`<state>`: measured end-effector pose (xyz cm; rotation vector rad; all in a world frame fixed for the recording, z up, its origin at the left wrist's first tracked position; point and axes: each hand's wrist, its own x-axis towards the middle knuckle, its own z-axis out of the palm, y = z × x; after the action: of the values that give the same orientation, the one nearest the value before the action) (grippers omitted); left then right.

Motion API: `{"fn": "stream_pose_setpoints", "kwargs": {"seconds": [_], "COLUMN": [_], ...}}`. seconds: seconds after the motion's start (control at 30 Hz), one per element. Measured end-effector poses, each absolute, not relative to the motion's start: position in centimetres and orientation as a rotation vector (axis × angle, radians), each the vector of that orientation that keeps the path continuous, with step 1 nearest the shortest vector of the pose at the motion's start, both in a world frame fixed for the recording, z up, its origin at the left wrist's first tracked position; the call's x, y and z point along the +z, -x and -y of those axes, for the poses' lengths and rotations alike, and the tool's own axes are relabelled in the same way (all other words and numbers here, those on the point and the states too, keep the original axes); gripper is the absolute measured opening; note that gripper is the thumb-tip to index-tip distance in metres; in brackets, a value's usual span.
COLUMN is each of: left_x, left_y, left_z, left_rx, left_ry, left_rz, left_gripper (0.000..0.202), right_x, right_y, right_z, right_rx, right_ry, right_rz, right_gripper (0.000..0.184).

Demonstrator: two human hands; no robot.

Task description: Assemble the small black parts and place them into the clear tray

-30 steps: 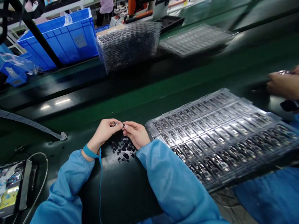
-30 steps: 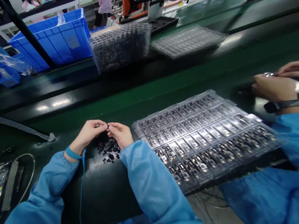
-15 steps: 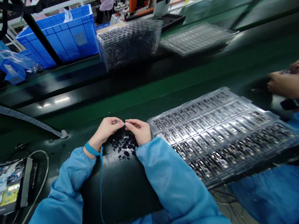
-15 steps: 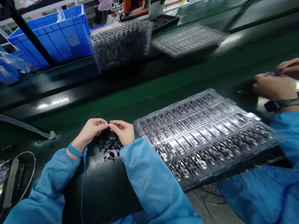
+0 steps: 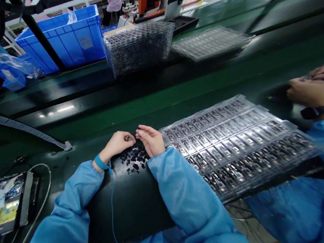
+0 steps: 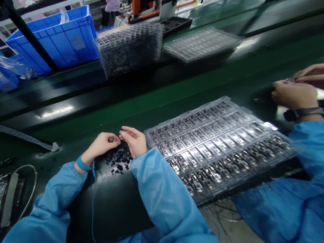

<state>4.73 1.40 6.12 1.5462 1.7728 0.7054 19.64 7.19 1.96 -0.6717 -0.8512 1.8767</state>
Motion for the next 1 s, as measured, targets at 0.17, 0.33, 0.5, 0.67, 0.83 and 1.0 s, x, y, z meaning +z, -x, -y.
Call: {"fn": "stream_pose_setpoints", "kwargs": {"seconds": [0.17, 0.33, 0.5, 0.67, 0.83, 1.0], "left_x": [6.6, 6.4, 6.5, 7.1, 7.5, 7.4], "left_y": [-4.5, -4.6, -5.0, -5.3, -5.2, -5.1], "left_z": [-1.4, -1.5, -1.3, -1.0, -0.9, -1.0], "left_rx": [0.800, 0.990, 1.103, 1.143, 1.091, 1.071], "left_ry": [-1.505, -1.288, -1.203, -1.348, -1.443, -1.430], "left_rz": [-1.750, -1.666, -1.575, -1.617, -1.722, -1.762], "left_gripper": [0.023, 0.021, 0.023, 0.024, 0.022, 0.023], "right_x": [1.6, 0.9, 0.5, 0.3, 0.3, 0.9], "right_y": [-19.4, -19.3, -19.4, -19.4, -19.4, -19.5], "right_z": [-7.2, -7.3, -7.2, -7.1, -6.9, -6.6], "right_rx": [1.841, 1.761, 1.733, 1.717, 1.668, 1.630], "right_ry": [0.676, 0.733, 0.730, 0.719, 0.739, 0.709], "right_rz": [0.855, 0.942, 1.016, 1.066, 1.159, 1.205], "right_gripper": [0.030, 0.037, 0.038, 0.036, 0.030, 0.025]}}
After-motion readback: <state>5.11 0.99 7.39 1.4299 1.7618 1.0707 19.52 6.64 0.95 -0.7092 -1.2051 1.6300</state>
